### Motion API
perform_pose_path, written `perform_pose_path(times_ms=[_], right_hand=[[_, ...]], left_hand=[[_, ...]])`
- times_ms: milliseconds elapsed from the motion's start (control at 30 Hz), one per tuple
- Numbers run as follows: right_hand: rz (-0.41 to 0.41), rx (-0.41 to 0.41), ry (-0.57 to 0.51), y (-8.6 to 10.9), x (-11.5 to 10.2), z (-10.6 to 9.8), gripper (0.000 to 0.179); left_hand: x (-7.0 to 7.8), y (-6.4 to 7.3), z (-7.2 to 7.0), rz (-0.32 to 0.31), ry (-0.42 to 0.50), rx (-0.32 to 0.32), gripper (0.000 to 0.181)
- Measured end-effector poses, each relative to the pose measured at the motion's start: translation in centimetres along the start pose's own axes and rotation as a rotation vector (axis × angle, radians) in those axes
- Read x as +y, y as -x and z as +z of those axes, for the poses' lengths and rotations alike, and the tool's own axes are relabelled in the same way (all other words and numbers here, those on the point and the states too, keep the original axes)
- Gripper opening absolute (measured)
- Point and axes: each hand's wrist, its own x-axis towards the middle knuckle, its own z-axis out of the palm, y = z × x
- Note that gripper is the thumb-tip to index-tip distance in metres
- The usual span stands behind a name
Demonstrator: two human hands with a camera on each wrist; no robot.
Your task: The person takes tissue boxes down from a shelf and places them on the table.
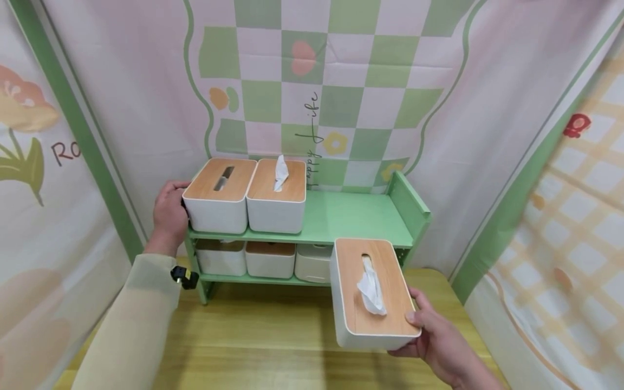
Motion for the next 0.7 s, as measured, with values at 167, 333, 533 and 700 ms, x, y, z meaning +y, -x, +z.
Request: perform_pose_path(times_ms=[167,333,533,700], right_hand=[[0.038,0.008,-0.004,0.2,0.4,-0.5,0.047],[0.07,0.024,-0.018,0.3,0.9,-1.2,0.055],[0.061,0.046,-0.02,0.6,1.6,-2.1,0.045],[0.095,0.093,0.01,0.8,2.2,-2.5,0.049]], left_hand=[[-0.1,0.0,0.0,0.001,0.002,-0.002,0.044],[-0.2,-0.1,0.0,0.009,0.034,0.001,0.042],[-0.3,-0.2,0.1,0.019,0.052,0.007,0.04],[-0.3,-0.2,0.1,0.02,0.049,0.01,0.04]])
